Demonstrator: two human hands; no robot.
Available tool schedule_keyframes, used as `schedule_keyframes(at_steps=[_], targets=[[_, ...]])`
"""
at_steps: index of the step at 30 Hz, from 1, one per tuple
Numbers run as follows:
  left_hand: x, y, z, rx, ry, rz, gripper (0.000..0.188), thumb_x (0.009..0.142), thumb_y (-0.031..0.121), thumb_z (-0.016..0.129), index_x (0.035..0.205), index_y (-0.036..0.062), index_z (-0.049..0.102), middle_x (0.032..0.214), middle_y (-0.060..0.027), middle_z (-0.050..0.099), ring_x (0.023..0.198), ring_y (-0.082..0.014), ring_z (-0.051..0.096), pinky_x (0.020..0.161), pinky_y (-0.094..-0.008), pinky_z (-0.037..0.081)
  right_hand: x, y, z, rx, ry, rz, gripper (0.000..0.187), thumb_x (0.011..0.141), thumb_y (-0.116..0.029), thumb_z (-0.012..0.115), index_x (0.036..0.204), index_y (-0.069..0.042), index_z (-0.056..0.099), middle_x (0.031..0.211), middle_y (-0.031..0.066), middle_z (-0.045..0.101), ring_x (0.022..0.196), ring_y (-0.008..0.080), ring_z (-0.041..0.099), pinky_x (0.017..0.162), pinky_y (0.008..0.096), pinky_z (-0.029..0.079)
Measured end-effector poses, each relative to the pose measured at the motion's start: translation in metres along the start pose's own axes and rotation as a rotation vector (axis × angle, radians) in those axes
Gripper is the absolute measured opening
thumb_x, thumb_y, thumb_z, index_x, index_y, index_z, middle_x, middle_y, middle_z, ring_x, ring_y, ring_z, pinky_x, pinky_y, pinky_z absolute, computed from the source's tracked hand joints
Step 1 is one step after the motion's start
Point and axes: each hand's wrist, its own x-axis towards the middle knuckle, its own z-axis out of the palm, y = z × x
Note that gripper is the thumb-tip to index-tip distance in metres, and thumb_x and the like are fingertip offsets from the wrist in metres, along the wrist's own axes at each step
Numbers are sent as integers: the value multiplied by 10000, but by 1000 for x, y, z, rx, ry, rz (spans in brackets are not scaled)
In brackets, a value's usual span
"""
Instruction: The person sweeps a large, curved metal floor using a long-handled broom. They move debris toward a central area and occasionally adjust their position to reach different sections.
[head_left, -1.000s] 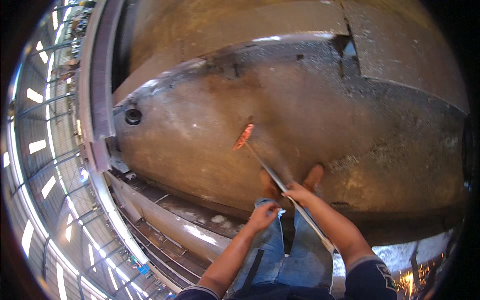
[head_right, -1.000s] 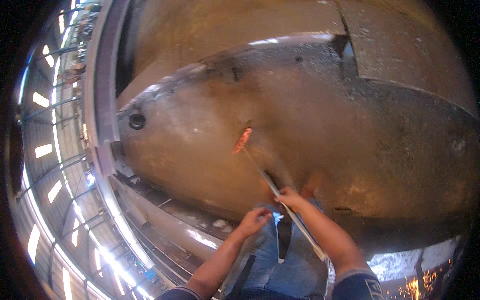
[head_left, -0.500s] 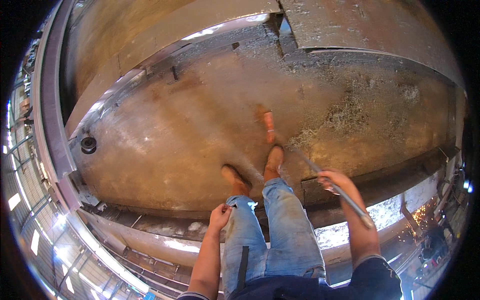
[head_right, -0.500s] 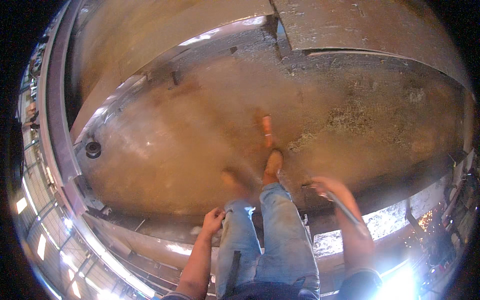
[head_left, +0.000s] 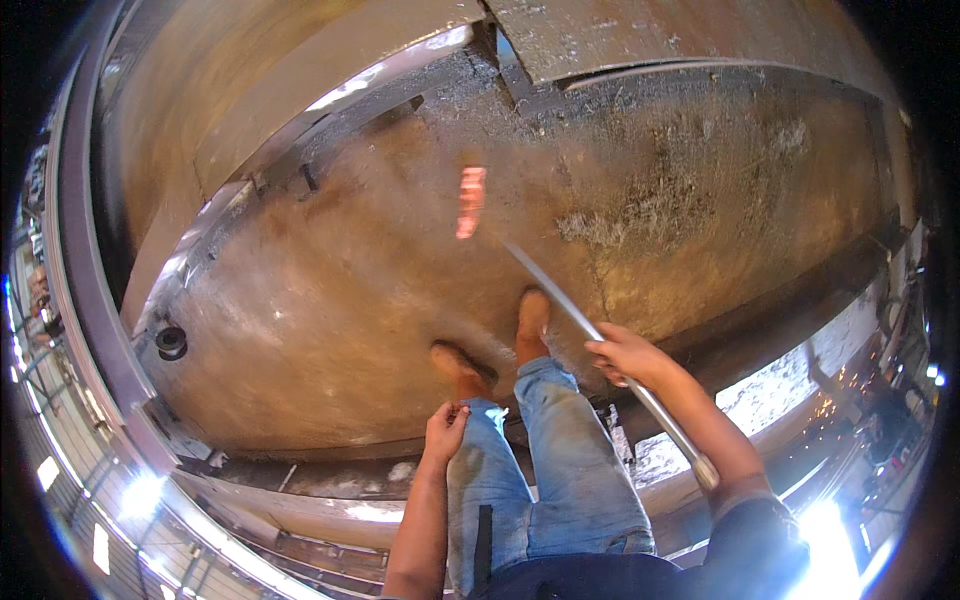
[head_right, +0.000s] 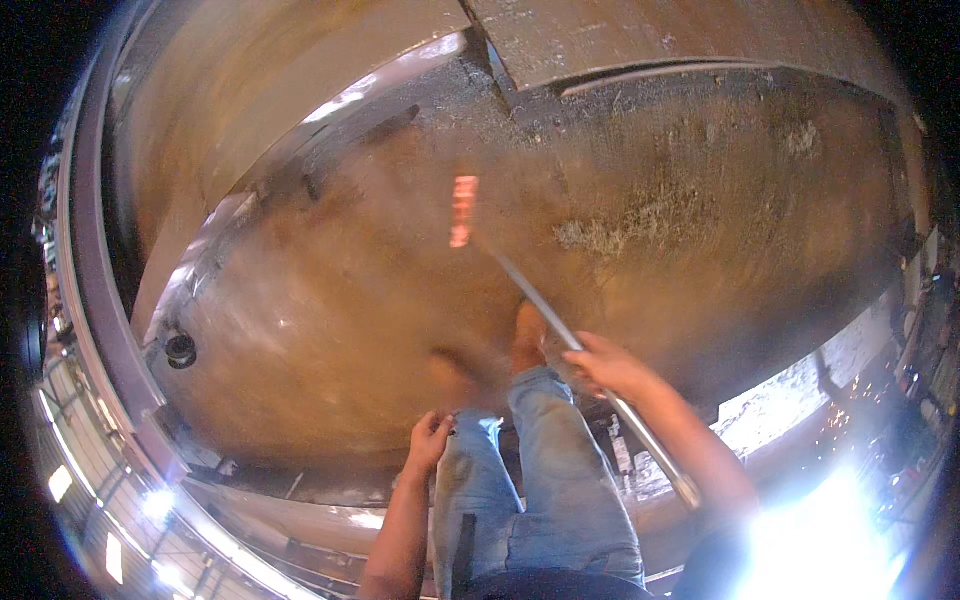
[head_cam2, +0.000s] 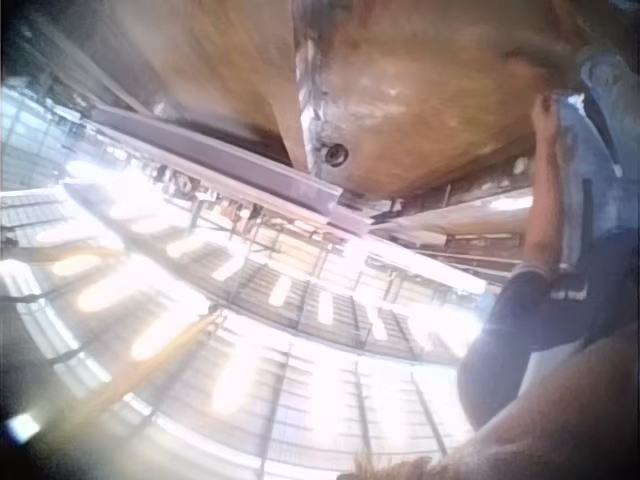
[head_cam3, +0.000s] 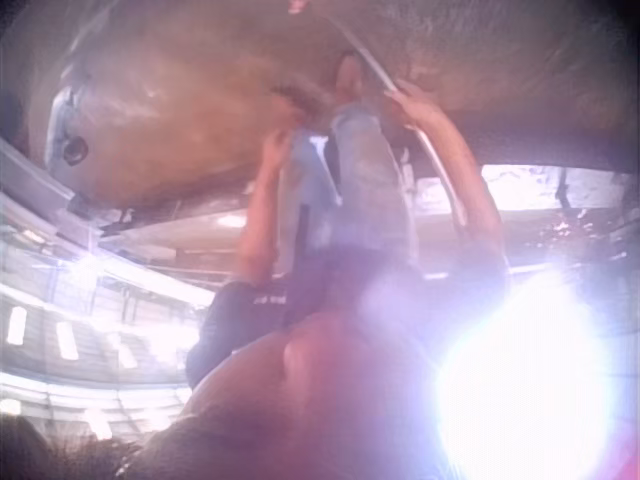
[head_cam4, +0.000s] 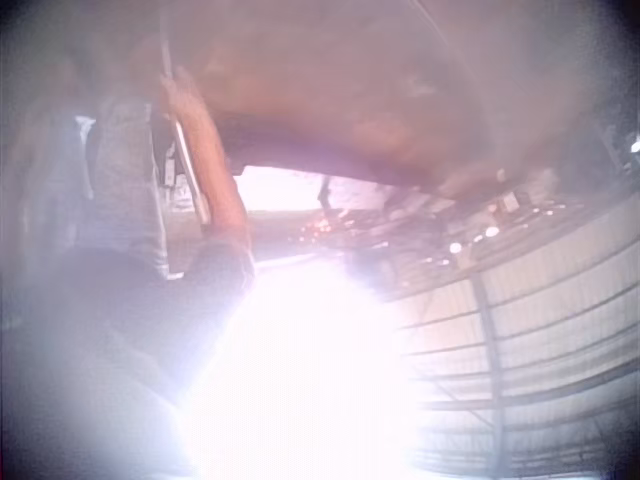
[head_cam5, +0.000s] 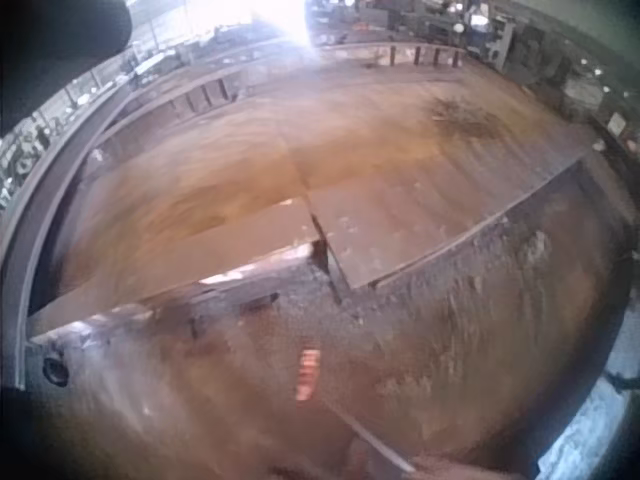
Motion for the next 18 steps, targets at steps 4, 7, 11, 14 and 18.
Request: schedule_keyframes(at_steps=[4,7,11,14,18], targets=[[-8,-1,-8,26,-17,4,223,989,204,688,1056,-7,707,918,-100,754,863,-152,701,806,-305,546,142,-29,71,-8,-323,-239,200,1005,-212,607,1070,-55,500,659,18,488,398,105,447,321,303,380],[-11,16,-25,139,15,-72,230,989,213,689,1048,-9,704,915,-109,757,853,-163,704,801,-306,546,238,-90,99,144,-375,-235,253,991,-254,627,1070,-52,496,677,25,506,407,107,444,338,291,383],[10,9,-49,184,66,-80,242,1004,212,672,1046,-26,692,951,-116,756,875,-162,705,809,-304,543,245,-146,7,365,-210,-280,379,1005,-242,611,1298,-41,479,686,8,529,447,108,460,398,292,403],[7,-8,-72,49,132,-89,228,1014,188,653,1055,-34,686,966,-115,754,886,-161,705,824,-302,541,185,-83,-32,534,-143,-297,509,1007,-236,619,1416,-25,402,693,3,510,464,100,442,407,300,387],[12,-10,-64,-117,77,-69,207,1030,150,618,1067,-46,675,972,-103,752,901,-164,703,839,-300,540,114,31,-23,361,55,-292,512,994,-278,631,1455,-100,495,745,38,581,483,113,497,396,294,359]])
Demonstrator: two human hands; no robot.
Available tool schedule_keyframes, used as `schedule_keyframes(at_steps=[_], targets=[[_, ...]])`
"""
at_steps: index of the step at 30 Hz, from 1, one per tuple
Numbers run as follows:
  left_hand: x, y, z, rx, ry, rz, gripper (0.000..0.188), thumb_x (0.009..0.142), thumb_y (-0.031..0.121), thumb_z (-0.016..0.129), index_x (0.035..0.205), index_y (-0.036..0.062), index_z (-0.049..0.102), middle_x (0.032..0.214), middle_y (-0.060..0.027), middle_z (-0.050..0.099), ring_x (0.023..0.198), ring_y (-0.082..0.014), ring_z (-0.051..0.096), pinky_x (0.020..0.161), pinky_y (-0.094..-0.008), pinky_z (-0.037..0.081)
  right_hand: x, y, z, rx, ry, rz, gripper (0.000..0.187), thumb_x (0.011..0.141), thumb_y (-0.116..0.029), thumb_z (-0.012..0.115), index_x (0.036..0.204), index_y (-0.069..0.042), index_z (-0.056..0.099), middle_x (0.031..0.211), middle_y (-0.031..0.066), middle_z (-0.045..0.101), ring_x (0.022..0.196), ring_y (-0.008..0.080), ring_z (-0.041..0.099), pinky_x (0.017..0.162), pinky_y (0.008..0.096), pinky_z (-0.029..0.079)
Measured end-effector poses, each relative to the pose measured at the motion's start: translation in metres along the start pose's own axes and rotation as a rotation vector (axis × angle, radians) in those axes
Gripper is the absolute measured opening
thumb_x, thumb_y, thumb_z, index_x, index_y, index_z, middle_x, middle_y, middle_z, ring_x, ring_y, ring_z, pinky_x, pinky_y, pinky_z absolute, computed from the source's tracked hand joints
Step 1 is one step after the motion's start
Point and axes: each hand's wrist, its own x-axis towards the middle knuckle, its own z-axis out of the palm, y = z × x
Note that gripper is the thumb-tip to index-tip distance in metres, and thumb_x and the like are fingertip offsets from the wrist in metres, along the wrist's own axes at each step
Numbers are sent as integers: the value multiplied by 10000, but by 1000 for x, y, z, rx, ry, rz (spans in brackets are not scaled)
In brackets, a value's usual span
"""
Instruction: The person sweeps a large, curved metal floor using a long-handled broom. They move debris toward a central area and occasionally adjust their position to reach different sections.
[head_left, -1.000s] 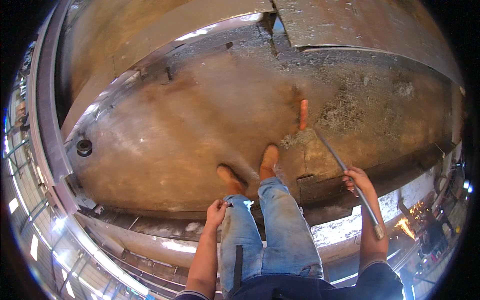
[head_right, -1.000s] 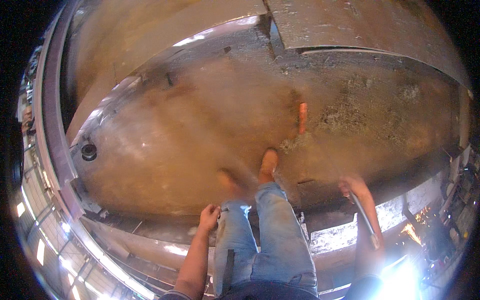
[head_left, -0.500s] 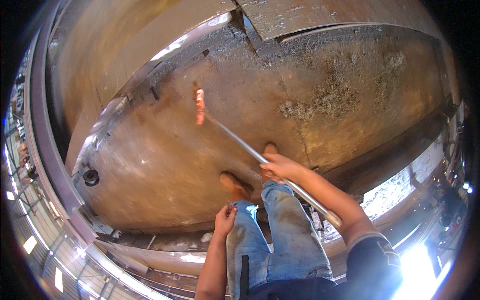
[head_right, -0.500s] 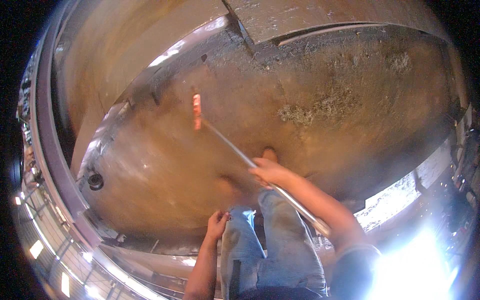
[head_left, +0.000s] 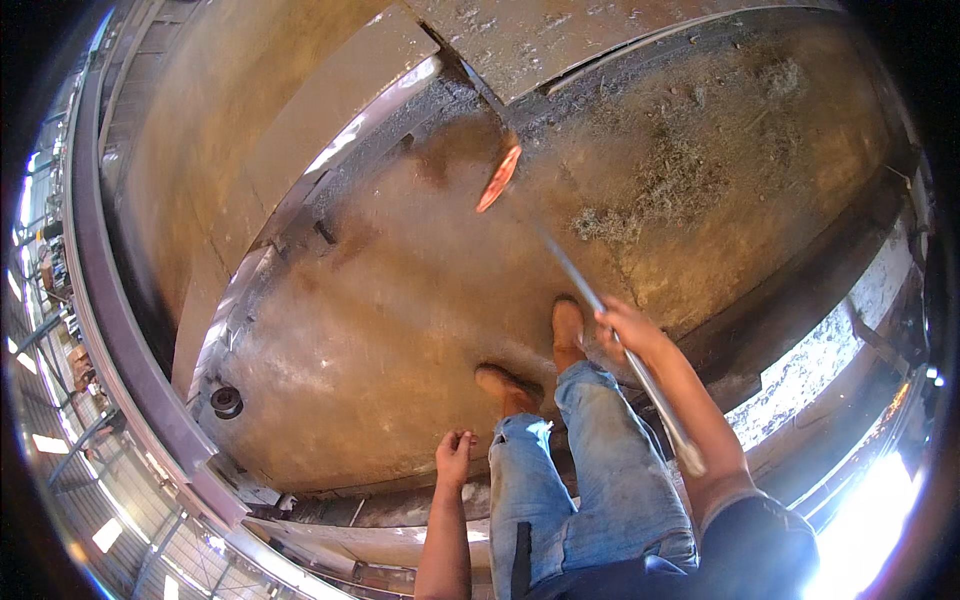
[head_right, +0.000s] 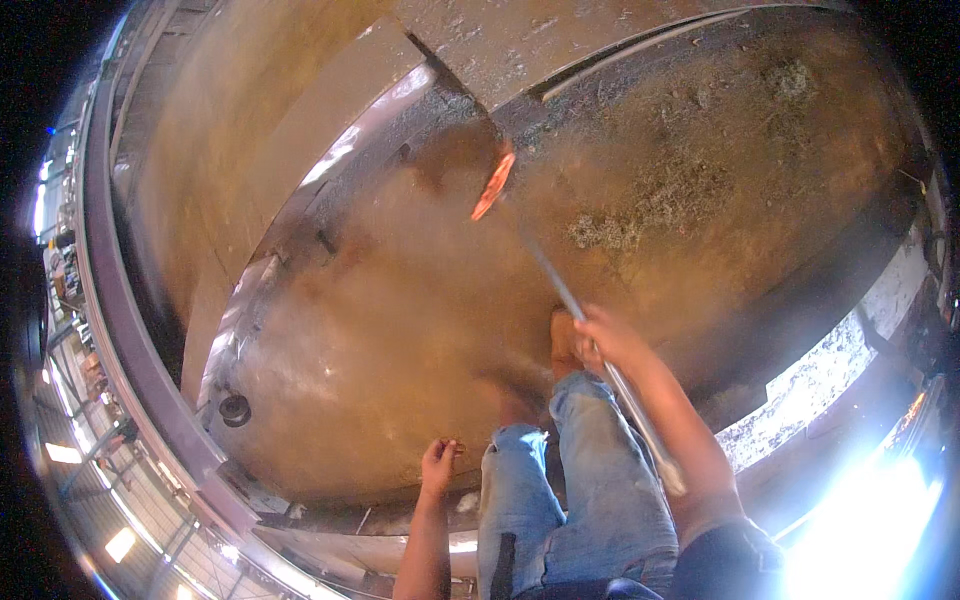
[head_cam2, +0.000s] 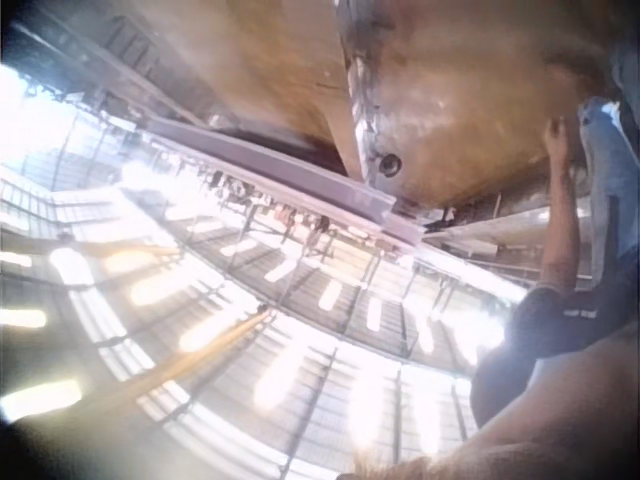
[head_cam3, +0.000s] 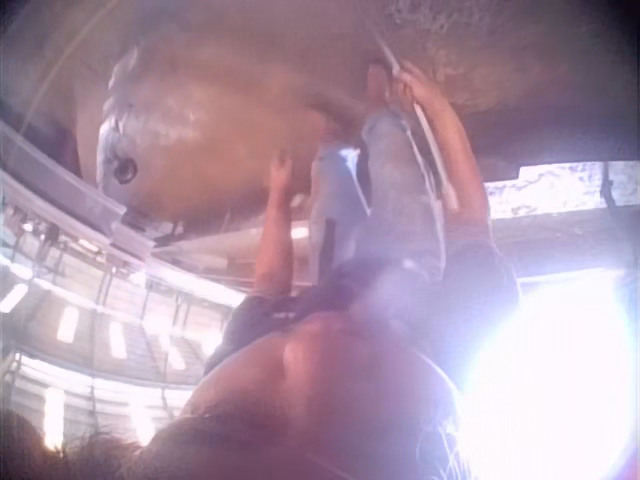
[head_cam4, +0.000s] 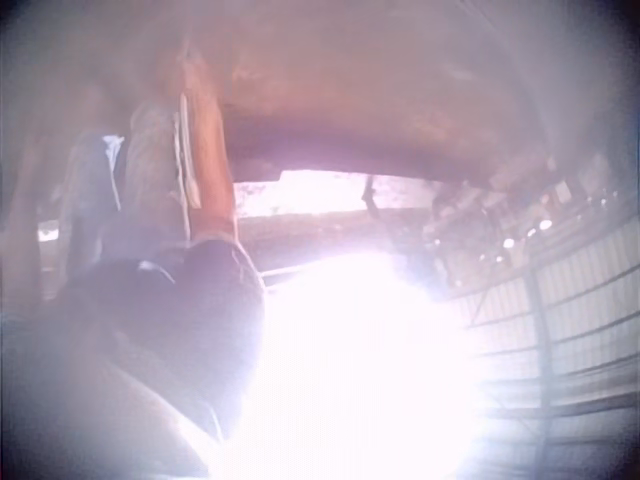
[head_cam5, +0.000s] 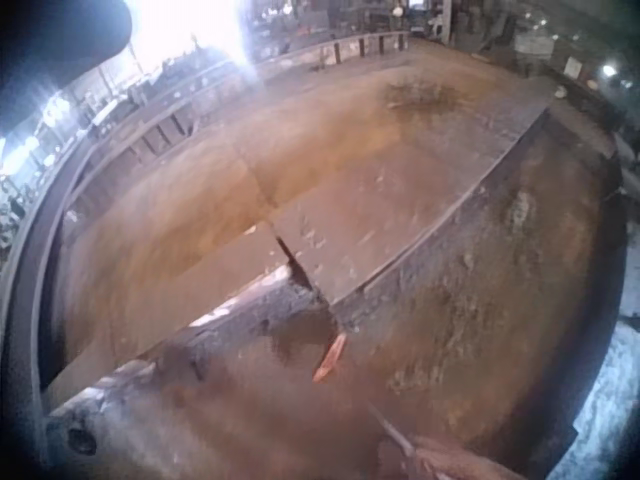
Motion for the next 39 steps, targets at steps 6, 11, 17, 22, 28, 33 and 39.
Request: schedule_keyframes(at_steps=[6,11,17,22,28,33,39], targets=[[-31,43,53,906,-112,62,502,885,472,723,1207,90,672,1224,-210,648,1124,-370,651,908,-496,537,36,-36,62,121,-155,-44,409,1000,-246,619,1368,-95,525,672,-9,523,484,95,480,399,275,355],[-47,71,85,1149,-176,-130,884,716,634,784,1390,141,496,1424,-234,487,1259,-471,550,973,-583,507,132,-78,38,509,-73,-81,417,973,-202,642,1346,-41,548,645,-2,528,488,108,499,406,283,386],[-4,61,70,1280,-187,-92,931,701,649,785,1391,113,462,1428,-215,483,1255,-449,563,979,-551,516,-1,8,86,352,-91,75,494,952,-144,623,1420,-31,513,666,-1,556,486,100,511,422,280,408],[32,99,54,1438,-275,0,904,705,648,773,1358,96,479,1384,-195,501,1250,-405,572,988,-520,514,102,-49,111,118,-69,-164,490,976,-180,625,1423,-59,466,704,-25,545,484,79,483,414,257,394],[55,107,19,1414,-360,27,950,689,623,807,1362,43,470,1412,-279,477,1298,-454,525,1014,-536,504,103,-21,98,317,0,-123,669,957,-204,665,1529,-38,359,686,5,547,499,114,535,425,274,420],[72,124,8,1412,-414,-46,984,702,623,797,1412,44,438,1462,-294,439,1324,-464,502,1038,-535,487,23,-1,161,316,-113,-79,596,962,-172,632,1499,-37,412,677,-17,537,492,80,504,419,275,405],[77,132,-2,1460,-440,25,992,702,634,788,1437,67,439,1488,-259,441,1364,-433,479,1046,-511,485,100,-52,113,405,23,-51,585,956,-140,640,1483,-52,402,706,-16,534,510,68,476,428,239,395]])
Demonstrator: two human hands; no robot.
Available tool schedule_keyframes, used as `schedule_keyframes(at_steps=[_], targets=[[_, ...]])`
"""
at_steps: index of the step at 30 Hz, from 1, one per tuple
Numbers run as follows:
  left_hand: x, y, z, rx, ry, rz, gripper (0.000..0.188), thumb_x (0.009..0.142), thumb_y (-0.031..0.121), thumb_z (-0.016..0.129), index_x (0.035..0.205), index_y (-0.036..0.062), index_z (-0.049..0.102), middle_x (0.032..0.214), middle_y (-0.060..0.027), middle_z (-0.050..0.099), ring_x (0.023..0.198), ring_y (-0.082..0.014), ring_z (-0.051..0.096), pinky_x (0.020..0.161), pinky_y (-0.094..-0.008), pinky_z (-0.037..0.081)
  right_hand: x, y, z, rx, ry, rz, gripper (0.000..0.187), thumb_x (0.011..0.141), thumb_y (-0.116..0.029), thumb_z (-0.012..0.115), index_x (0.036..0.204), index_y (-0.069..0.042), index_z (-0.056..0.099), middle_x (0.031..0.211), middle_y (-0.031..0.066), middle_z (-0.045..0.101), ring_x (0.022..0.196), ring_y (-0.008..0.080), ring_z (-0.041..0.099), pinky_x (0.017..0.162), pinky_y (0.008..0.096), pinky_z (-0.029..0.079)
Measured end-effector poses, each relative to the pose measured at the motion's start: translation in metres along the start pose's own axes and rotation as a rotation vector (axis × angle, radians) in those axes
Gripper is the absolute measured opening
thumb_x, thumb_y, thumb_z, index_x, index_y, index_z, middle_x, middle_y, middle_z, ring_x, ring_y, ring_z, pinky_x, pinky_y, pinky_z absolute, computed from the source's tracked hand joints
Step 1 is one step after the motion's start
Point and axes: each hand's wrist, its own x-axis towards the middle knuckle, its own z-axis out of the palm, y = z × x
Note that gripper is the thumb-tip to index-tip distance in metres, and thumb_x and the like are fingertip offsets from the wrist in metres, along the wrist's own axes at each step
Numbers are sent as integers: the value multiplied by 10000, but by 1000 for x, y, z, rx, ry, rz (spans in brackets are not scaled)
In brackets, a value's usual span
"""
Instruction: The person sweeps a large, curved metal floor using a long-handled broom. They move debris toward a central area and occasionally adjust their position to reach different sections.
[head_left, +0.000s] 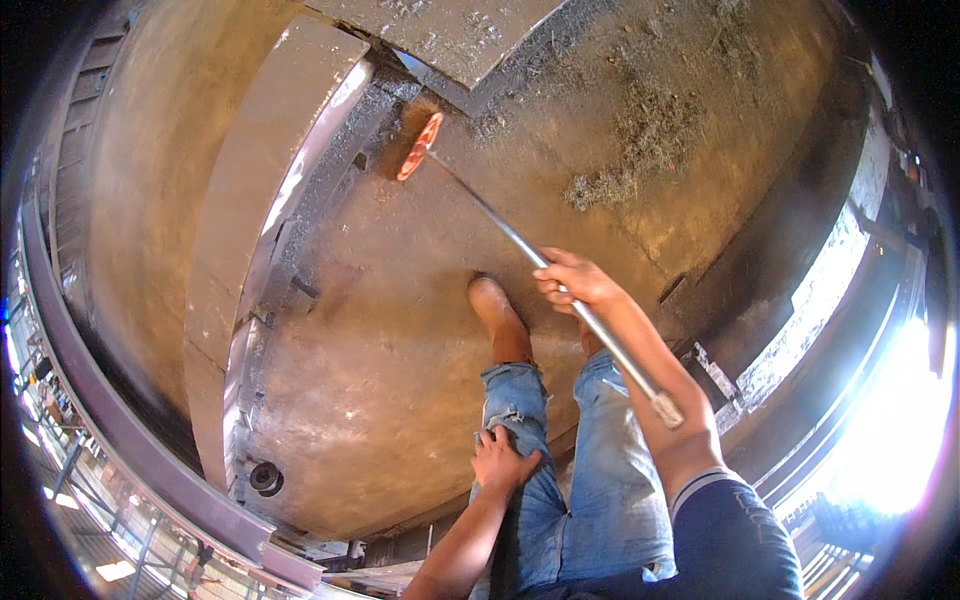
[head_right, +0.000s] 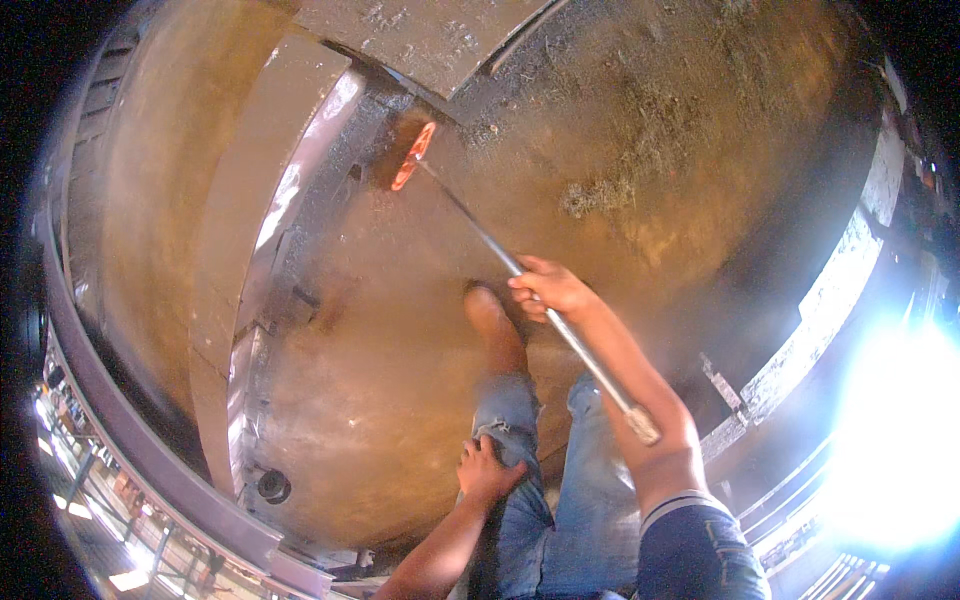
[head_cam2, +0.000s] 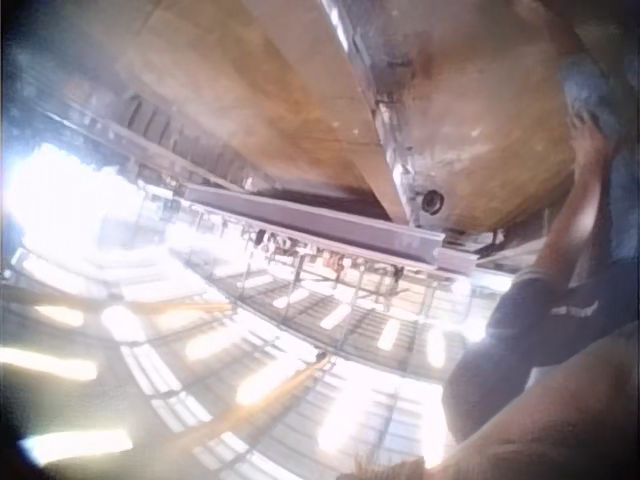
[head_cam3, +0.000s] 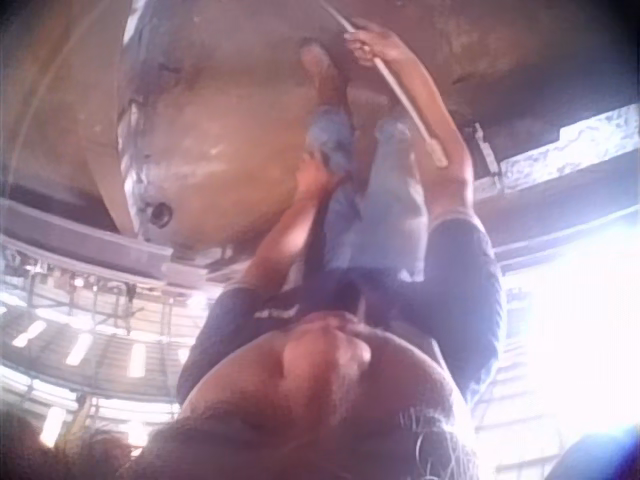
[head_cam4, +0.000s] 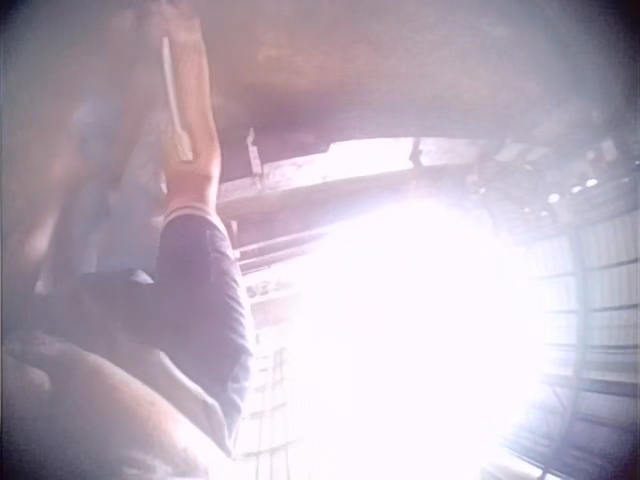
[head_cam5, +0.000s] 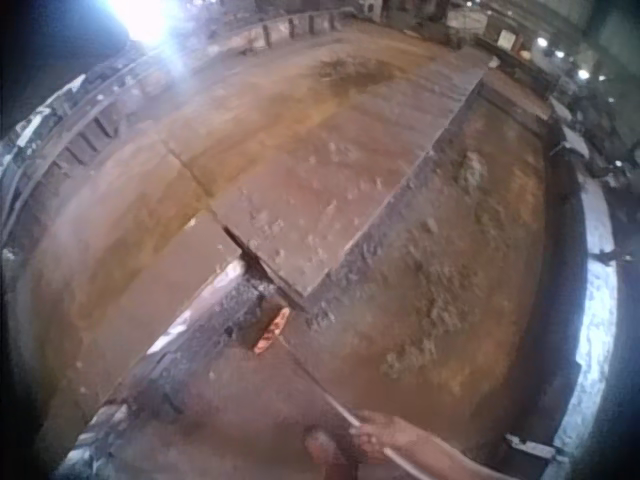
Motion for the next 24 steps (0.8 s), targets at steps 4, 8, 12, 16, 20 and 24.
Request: schedule_keyframes(at_steps=[4,8,12,16,20,24], targets=[[7,-5,-12,-48,-69,-24,965,705,639,781,1419,76,456,1473,-234,460,1362,-414,480,1036,-502,486,-65,36,-22,-195,101,-3,653,962,-178,644,1534,-50,357,686,-14,549,513,83,507,433,258,403],[7,-3,4,-7,6,-10,1050,710,652,787,1475,40,408,1455,-273,459,1341,-436,501,1059,-508,484,-127,35,57,-347,22,115,664,962,-128,631,1569,-107,363,693,-30,499,492,66,458,430,231,366],[9,3,-3,-11,-28,-31,1012,703,632,786,1466,71,432,1438,-231,472,1357,-396,489,1054,-501,478,-44,42,57,-567,-174,-27,615,934,-195,655,1492,-87,421,758,0,589,551,105,526,479,279,430],[12,-5,5,-35,-10,-38,983,699,620,785,1452,80,457,1433,-207,477,1341,-380,507,1044,-504,479,-4,-27,-8,-501,25,162,685,875,-324,738,1462,-85,479,1011,103,708,823,187,684,660,337,558],[8,-6,9,-81,-26,-70,991,717,625,773,1471,76,437,1475,-217,453,1356,-384,499,1055,-502,473,-88,-85,-81,-369,383,105,708,904,-119,686,1545,-121,384,717,-35,482,463,40,386,408,205,322],[6,3,-4,-42,-3,-42,995,723,629,772,1477,78,429,1520,-229,423,1375,-397,483,1071,-496,466,-142,-132,-185,-348,788,-232,736,896,-116,648,1572,-98,355,717,-28,505,462,55,416,401,221,344]])
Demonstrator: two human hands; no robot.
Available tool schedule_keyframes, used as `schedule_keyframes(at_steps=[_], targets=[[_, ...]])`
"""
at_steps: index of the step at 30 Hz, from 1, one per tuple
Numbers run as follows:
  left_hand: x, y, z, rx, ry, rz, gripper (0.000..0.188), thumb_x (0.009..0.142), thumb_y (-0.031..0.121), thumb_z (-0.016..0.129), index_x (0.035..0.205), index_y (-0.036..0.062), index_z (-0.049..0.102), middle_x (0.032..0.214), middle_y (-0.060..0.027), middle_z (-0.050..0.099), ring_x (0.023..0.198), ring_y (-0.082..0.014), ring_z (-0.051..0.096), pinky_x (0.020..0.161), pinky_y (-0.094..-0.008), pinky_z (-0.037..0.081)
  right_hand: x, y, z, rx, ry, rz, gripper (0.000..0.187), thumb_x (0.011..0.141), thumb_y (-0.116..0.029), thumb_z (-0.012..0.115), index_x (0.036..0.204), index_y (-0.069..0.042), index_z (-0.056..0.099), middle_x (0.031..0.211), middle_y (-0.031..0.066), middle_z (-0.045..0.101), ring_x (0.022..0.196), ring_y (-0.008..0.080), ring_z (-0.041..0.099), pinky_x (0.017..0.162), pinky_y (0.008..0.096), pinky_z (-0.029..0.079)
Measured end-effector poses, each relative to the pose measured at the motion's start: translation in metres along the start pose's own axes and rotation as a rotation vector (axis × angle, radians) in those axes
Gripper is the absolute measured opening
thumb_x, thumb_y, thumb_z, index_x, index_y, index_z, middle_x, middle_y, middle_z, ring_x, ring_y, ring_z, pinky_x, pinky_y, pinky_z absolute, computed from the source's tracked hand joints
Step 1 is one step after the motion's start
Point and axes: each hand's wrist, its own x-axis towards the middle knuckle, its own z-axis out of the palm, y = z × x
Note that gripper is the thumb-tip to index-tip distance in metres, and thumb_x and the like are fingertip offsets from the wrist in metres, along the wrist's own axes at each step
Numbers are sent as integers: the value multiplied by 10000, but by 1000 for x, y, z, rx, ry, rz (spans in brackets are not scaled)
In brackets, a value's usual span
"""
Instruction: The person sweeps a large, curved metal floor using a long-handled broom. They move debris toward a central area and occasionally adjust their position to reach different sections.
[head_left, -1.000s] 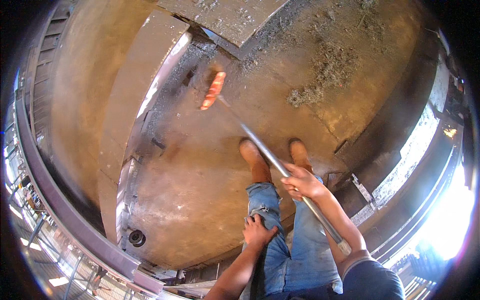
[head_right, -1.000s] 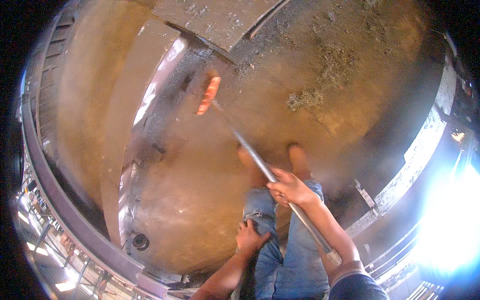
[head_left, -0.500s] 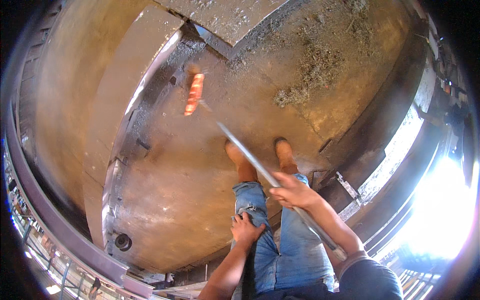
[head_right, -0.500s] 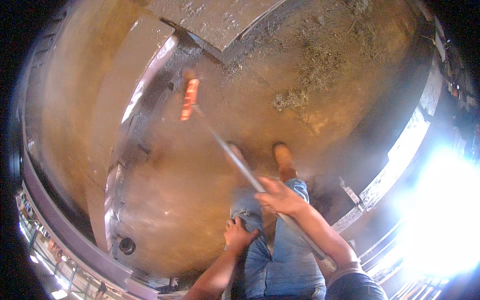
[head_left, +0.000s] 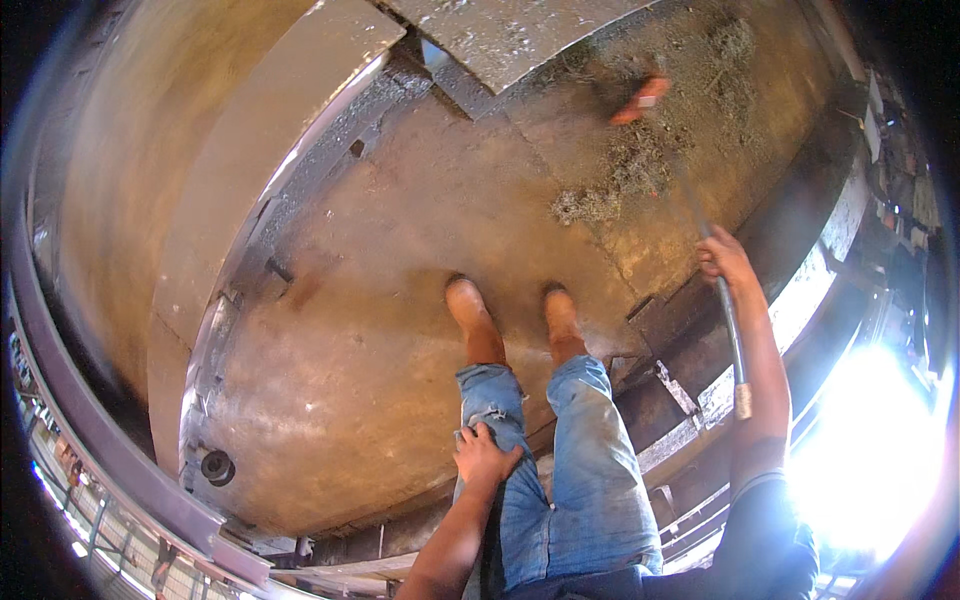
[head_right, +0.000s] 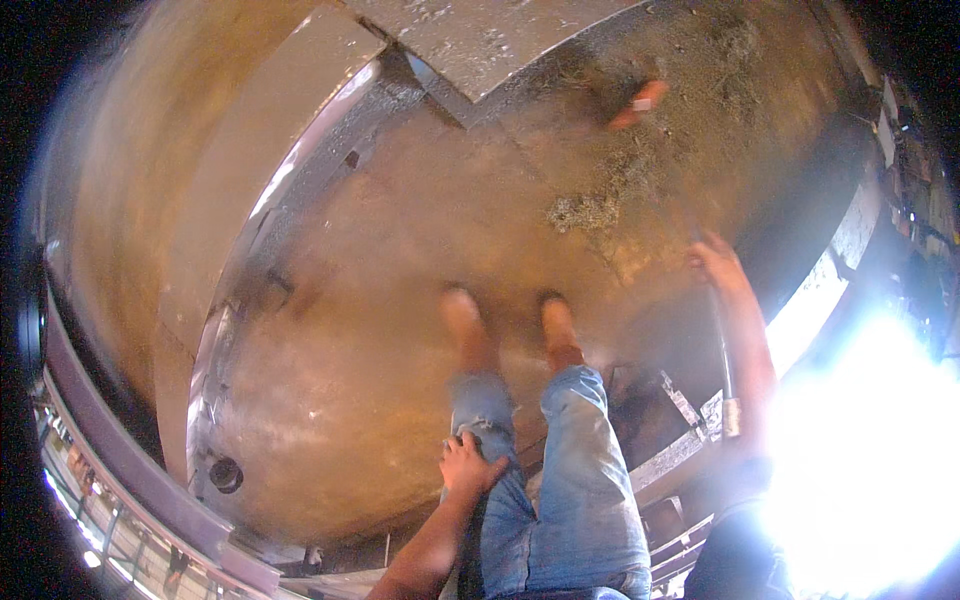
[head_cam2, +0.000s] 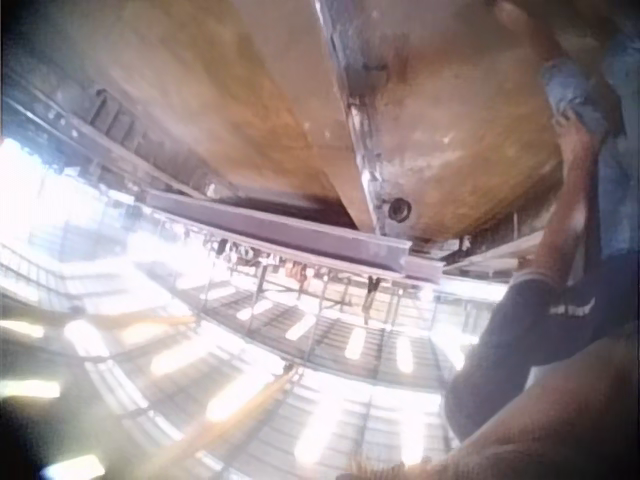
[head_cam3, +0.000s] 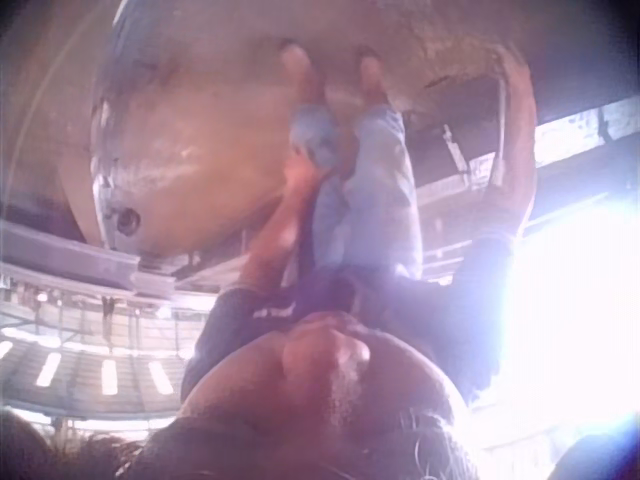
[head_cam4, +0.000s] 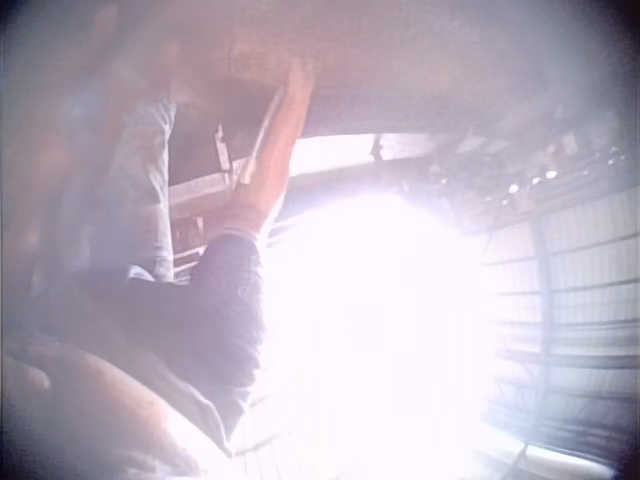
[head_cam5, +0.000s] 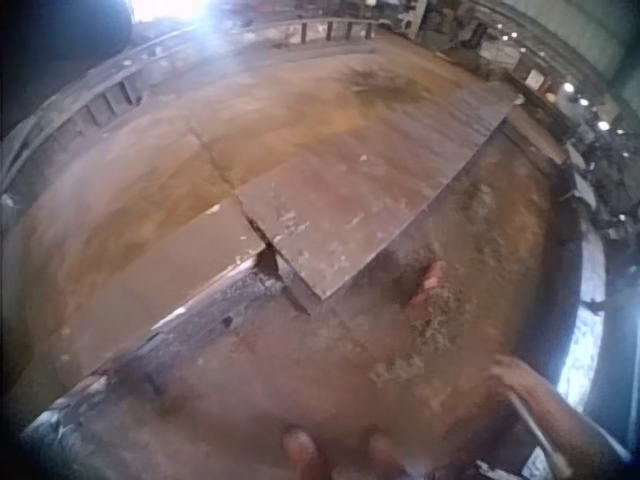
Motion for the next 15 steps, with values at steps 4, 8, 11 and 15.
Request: schedule_keyframes(at_steps=[4,8,11,15], targets=[[4,-4,7,-24,-4,-29,1010,724,634,771,1487,73,420,1546,-239,400,1382,-403,476,1081,-491,459,-41,4,-29,-235,46,-100,758,855,-106,641,1564,-69,374,709,-22,532,488,73,469,414,236,378],[7,-4,11,-19,-39,-41,1013,726,637,768,1488,65,425,1536,-257,416,1382,-403,477,1086,-489,451,-162,-3,82,-201,-352,252,689,871,-162,684,1518,-135,448,686,-32,528,509,77,469,429,240,352],[9,10,6,10,39,-11,996,713,638,770,1452,51,452,1491,-263,461,1356,-412,501,1059,-491,473,-147,49,132,59,-743,438,623,913,-112,664,1489,-121,426,695,-25,533,471,67,445,433,227,372],[11,39,-7,-12,52,-38,962,696,637,776,1394,47,475,1410,-245,511,1286,-419,553,1026,-501,491,-30,55,124,-120,-816,293,809,891,-233,708,1580,-70,316,847,53,636,614,135,584,505,283,485]])
